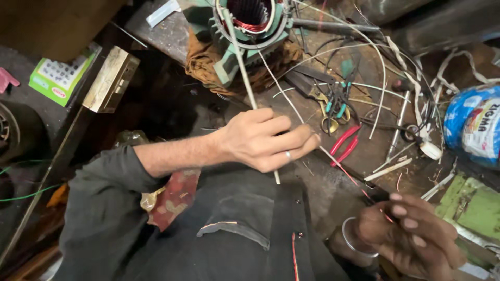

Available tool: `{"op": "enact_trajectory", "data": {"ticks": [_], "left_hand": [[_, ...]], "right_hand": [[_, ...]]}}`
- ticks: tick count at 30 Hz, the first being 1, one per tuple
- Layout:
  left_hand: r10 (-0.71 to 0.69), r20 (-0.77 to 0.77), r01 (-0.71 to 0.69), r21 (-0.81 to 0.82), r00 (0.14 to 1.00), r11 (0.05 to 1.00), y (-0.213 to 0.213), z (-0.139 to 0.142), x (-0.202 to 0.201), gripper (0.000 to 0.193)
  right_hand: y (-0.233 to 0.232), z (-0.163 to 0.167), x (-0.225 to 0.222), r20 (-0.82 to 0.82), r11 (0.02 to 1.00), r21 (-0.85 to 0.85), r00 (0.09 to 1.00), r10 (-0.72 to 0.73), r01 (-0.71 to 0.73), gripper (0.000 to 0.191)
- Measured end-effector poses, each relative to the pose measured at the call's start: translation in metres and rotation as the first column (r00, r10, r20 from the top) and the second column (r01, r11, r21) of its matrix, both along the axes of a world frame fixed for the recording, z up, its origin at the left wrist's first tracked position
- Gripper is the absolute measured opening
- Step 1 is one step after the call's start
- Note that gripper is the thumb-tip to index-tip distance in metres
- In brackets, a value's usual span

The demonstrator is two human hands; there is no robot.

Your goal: The person strips insulation from white and red wires using pliers, then twists and inserts the exposed ends into slots of a motor stator. The person repeats stripping and inserting steps for multiple wires.

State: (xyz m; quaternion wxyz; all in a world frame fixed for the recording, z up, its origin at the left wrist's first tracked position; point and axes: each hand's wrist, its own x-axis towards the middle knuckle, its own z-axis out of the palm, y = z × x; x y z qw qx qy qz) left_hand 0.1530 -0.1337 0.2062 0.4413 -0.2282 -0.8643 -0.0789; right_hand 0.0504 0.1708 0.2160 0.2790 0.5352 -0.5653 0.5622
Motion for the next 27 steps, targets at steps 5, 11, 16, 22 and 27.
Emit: {"op": "enact_trajectory", "data": {"ticks": [5, 11, 16, 22, 27], "left_hand": [[0.103, -0.053, -0.105, -0.026, 0.993, 0.994, -0.017, -0.019, 0.001, 0.038], [0.13, -0.083, -0.132, -0.014, 0.988, 0.991, -0.041, -0.039, -0.007, 0.037], [0.129, -0.042, -0.129, 0.0, 0.991, 0.992, -0.045, -0.039, 0.0, 0.038], [0.002, -0.039, 0.003, 0.133, 0.999, 0.991, -0.034, -0.013, 0.009, 0.032], [-0.21, 0.103, 0.132, 0.498, 0.972, 0.857, 0.01, 0.035, 0.026, 0.031]], "right_hand": [[0.012, -0.016, 0.006, 0.163, 0.968, -0.25, 0.984, 0.068, -0.025, 0.03], [0.012, -0.026, 0.002, 0.123, 0.938, -0.342, 0.992, -0.013, 0.054, 0.029], [0.009, -0.019, 0.01, 0.108, 0.962, -0.273, 0.993, 0.037, -0.006, 0.031], [0.013, -0.041, 0.023, 0.118, 0.958, -0.284, 0.99, 0.075, -0.039, 0.026], [0.036, -0.035, -0.008, -0.011, 0.976, 0.127, 0.983, 0.181, -0.178, 0.019]]}}
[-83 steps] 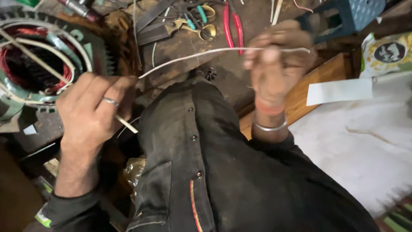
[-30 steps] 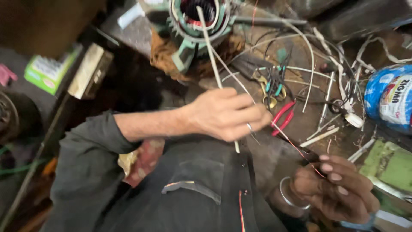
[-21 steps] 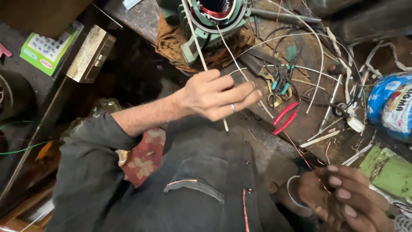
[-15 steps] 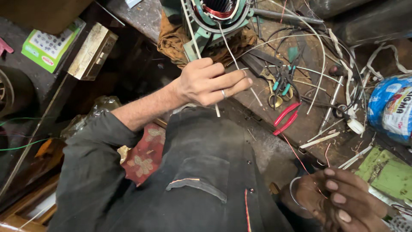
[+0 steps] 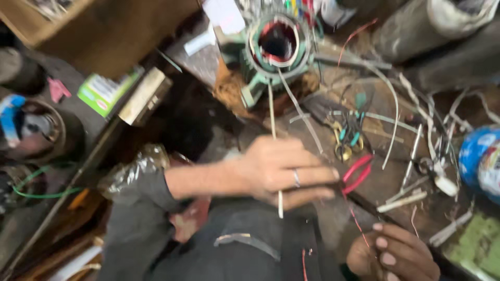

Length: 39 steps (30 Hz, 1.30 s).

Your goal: The person strips insulation from white and red wires using pliers, then twists and inserts the exposed ends into slots of a motor stator. The person repeats stripping and inserting steps for multiple wires.

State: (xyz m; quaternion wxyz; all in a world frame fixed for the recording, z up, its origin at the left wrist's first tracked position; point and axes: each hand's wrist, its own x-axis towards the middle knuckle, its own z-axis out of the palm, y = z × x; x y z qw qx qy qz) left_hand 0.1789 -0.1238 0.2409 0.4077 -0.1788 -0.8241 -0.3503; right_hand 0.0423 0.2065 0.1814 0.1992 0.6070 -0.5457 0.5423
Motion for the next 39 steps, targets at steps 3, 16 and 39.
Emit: {"op": "enact_trajectory", "data": {"ticks": [3, 16, 39], "left_hand": [[-0.235, 0.186, 0.183, 0.261, 0.954, 0.948, 0.024, 0.018, 0.015, 0.035], [-0.104, 0.075, 0.12, -0.255, 0.992, 0.959, 0.07, 0.003, -0.031, 0.044], [-0.407, -0.168, 0.412, -0.008, 0.898, 0.911, 0.133, 0.022, -0.033, 0.031]], "right_hand": [[0.023, 0.003, -0.01, 0.279, 0.952, 0.29, 0.96, 0.011, -0.095, 0.024], [0.095, -0.04, -0.037, 0.464, 0.944, 0.3, 0.843, -0.271, 0.138, 0.011], [-0.027, -0.084, 0.069, 0.799, 0.959, 0.154, 0.542, -0.262, 0.237, 0.016]]}}
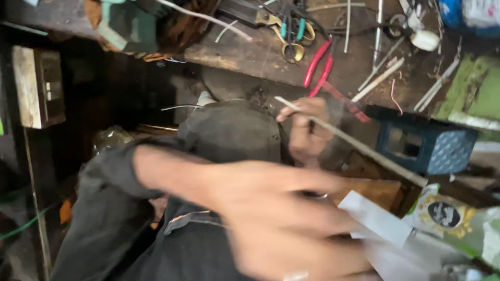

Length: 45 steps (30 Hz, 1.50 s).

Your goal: The person strips insulation from white and red wires using pliers, then twists and inserts the exposed ends into slots of a motor stator. The person repeats stripping and inserting steps for multiple wires.

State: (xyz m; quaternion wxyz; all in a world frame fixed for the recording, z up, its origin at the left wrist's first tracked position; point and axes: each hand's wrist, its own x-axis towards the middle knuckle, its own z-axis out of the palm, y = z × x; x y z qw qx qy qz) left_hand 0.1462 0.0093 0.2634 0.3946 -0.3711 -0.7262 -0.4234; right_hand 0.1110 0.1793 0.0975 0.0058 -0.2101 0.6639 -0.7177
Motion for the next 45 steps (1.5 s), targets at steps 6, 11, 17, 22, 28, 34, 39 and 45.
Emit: {"op": "enact_trajectory", "data": {"ticks": [6, 11, 17, 22, 28, 34, 39, 45], "left_hand": [[0.36, 0.135, -0.295, -0.354, 0.923, 0.888, -0.049, 0.001, -0.041, 0.038], [0.085, 0.372, 0.083, -0.414, 0.925, 0.907, -0.025, -0.024, -0.054, 0.026], [0.053, 0.347, 0.085, -0.37, 0.937, 0.925, -0.022, -0.034, -0.053, 0.022], [0.101, 0.298, 0.018, -0.373, 0.949, 0.928, -0.013, -0.023, -0.055, 0.022], [0.083, 0.292, 0.03, -0.362, 0.953, 0.932, -0.016, -0.031, -0.051, 0.022], [0.089, 0.293, 0.023, -0.355, 0.952, 0.934, -0.015, -0.037, -0.049, 0.022], [0.068, 0.298, 0.037, -0.332, 0.952, 0.943, -0.014, -0.037, -0.052, 0.02], [0.089, 0.304, 0.038, -0.389, 0.949, 0.92, -0.013, -0.033, -0.053, 0.026]], "right_hand": [[0.054, -0.002, -0.007, 0.526, 0.84, -0.32, 0.82, -0.226, 0.438, 0.026], [0.061, 0.029, 0.014, 0.505, 0.756, -0.42, 0.822, -0.264, 0.502, 0.026], [0.045, 0.05, 0.045, 0.353, 0.752, -0.56, 0.921, -0.162, 0.347, 0.014], [0.045, 0.05, 0.054, 0.313, 0.748, -0.594, 0.942, -0.124, 0.296, 0.016], [0.044, 0.04, 0.056, 0.324, 0.763, -0.562, 0.934, -0.15, 0.318, 0.018], [0.041, 0.04, 0.052, 0.315, 0.775, -0.547, 0.936, -0.16, 0.316, 0.019], [0.04, 0.041, 0.05, 0.314, 0.771, -0.538, 0.93, -0.191, 0.34, 0.018], [0.037, 0.038, 0.049, 0.245, 0.828, -0.39, 0.912, -0.328, 0.403, 0.025]]}}
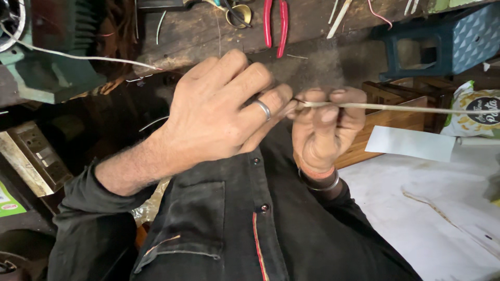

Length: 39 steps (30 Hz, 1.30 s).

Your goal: The person strips insulation from white and red wires using pliers, then twists and inserts the exposed ends into slots of a motor stator. The person repeats stripping and inserting steps for multiple wires.

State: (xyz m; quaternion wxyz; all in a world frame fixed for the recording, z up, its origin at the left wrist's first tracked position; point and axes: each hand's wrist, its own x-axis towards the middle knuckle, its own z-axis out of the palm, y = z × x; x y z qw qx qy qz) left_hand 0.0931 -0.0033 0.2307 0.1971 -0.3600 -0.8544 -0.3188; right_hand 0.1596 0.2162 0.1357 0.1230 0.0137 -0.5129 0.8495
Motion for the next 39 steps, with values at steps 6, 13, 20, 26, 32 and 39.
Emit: {"op": "enact_trajectory", "data": {"ticks": [6, 13, 20, 26, 32, 39], "left_hand": [[0.024, 0.078, -0.018, -0.088, 0.997, 0.996, -0.04, 0.014, -0.004, 0.036], [0.054, 0.045, -0.045, -0.19, 0.997, 0.981, -0.076, -0.002, 0.0, 0.024], [0.107, 0.028, -0.102, -0.131, 0.994, 0.986, -0.095, -0.009, 0.0, 0.032], [0.067, 0.06, -0.063, -0.074, 0.996, 0.995, -0.131, -0.014, 0.008, 0.024], [-0.021, 0.084, 0.018, 0.031, 0.996, 0.999, -0.137, -0.027, 0.006, 0.031], [-0.102, 0.11, 0.085, 0.15, 0.989, 0.985, -0.14, -0.032, 0.007, 0.029]], "right_hand": [[-0.015, 0.014, -0.02, -0.078, 0.984, 0.171, 0.995, 0.057, -0.042, 0.024], [-0.023, 0.066, -0.051, 0.01, 0.795, 0.556, 0.958, 0.287, -0.244, 0.015], [-0.05, 0.075, -0.069, 0.056, 0.621, 0.725, 0.923, 0.38, -0.3, 0.011], [-0.055, 0.086, -0.073, 0.184, 0.648, 0.577, 0.853, 0.489, -0.496, 0.012], [-0.084, 0.067, -0.065, 0.193, 0.653, 0.597, 0.873, 0.447, -0.466, 0.009], [-0.105, 0.062, -0.057, 0.011, 0.618, 0.717, 0.891, 0.454, -0.323, 0.013]]}}
